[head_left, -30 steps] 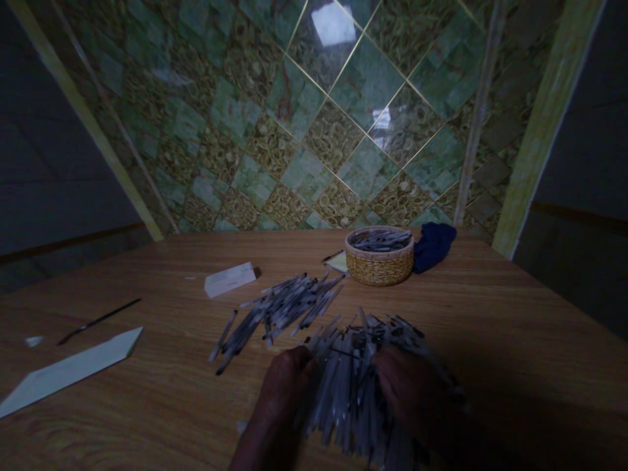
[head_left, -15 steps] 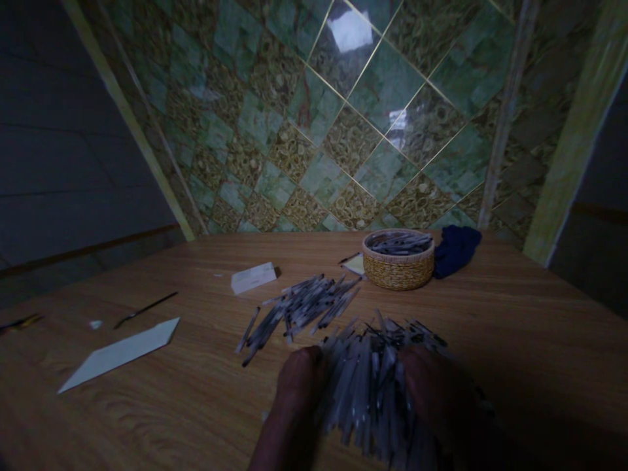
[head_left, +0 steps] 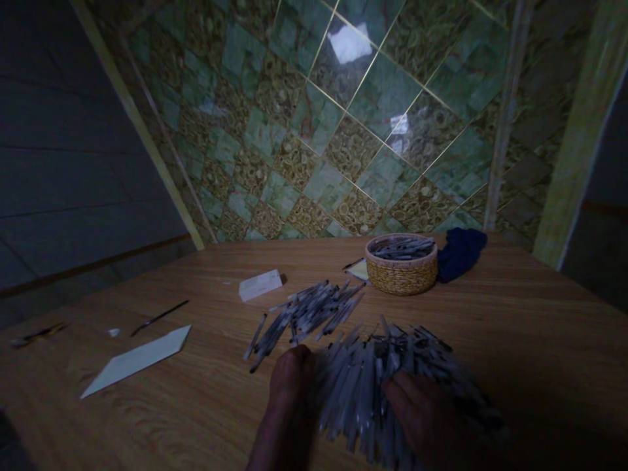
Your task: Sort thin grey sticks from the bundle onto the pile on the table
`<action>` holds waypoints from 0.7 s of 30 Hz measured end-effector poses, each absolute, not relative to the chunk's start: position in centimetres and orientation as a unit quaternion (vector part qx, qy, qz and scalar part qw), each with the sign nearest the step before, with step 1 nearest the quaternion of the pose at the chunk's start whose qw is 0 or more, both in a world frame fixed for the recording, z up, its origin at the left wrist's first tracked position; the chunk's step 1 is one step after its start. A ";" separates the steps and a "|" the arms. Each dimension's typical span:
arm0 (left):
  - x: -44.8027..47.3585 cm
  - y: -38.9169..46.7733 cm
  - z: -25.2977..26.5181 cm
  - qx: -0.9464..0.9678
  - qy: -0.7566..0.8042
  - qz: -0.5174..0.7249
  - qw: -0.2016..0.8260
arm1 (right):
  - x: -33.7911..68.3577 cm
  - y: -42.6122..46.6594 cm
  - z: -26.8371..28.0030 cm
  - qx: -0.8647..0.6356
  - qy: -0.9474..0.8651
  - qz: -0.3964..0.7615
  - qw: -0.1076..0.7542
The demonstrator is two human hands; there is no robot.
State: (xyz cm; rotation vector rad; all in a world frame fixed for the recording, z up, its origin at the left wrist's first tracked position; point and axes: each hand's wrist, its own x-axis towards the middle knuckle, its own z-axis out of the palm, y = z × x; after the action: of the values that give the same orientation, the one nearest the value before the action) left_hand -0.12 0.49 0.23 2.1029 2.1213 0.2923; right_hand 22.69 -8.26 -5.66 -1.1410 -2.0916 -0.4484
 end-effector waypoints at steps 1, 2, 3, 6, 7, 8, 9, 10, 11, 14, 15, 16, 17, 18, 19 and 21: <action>-0.3 0.5 0.4 0.698 0.707 0.097 0.066 | 22.9 -8.1 -5.7 -0.446 -0.807 -0.174 0.347; -0.4 0.5 0.5 0.698 0.707 0.096 0.062 | 23.1 -8.0 -5.7 -0.458 -0.801 -0.176 0.344; -0.5 0.6 0.7 0.698 0.708 0.095 0.056 | 23.4 -7.8 -5.6 -0.471 -0.793 -0.179 0.342; -0.4 1.1 1.5 0.700 0.708 0.085 0.038 | 24.6 -7.0 -5.6 -0.516 -0.765 -0.182 0.341; -0.2 1.5 1.8 0.700 0.709 0.080 0.034 | 25.0 -6.7 -5.6 -0.527 -0.757 -0.177 0.342; 0.1 2.0 2.1 0.701 0.708 0.075 0.030 | 25.5 -6.4 -5.6 -0.540 -0.750 -0.172 0.341; 0.4 2.6 2.3 0.702 0.708 0.070 0.029 | 25.9 -6.1 -5.6 -0.557 -0.741 -0.164 0.338; 0.7 3.3 2.5 0.703 0.708 0.065 0.030 | 26.3 -5.8 -5.5 -0.575 -0.731 -0.155 0.335; 1.1 4.1 2.5 0.703 0.707 0.061 0.033 | 26.7 -5.6 -5.4 -0.592 -0.722 -0.144 0.329; 2.3 6.6 2.1 0.702 0.708 0.050 0.053 | 27.4 -5.2 -4.9 -0.638 -0.701 -0.100 0.301; 2.7 7.3 1.8 0.702 0.708 0.049 0.062 | 27.6 -5.2 -4.6 -0.649 -0.698 -0.082 0.290; 3.0 8.0 1.6 0.703 0.706 0.050 0.072 | 27.6 -5.2 -4.4 -0.658 -0.697 -0.067 0.277; 3.4 8.6 1.3 0.704 0.704 0.053 0.081 | 27.7 -5.2 -4.1 -0.665 -0.696 -0.056 0.264; 3.6 9.1 1.0 0.705 0.701 0.057 0.091 | 27.7 -5.2 -3.9 -0.671 -0.696 -0.051 0.251; 3.9 9.5 0.8 0.705 0.699 0.063 0.101 | 27.7 -5.3 -3.8 -0.676 -0.695 -0.048 0.239; 4.3 10.2 0.5 0.705 0.695 0.073 0.121 | 27.6 -5.3 -3.6 -0.685 -0.693 -0.042 0.219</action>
State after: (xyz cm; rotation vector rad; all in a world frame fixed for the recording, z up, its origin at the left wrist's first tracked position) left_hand 4.28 10.20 0.54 2.0602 2.0294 0.2144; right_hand 27.61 -5.28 -3.56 -1.8962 -1.9190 -0.1165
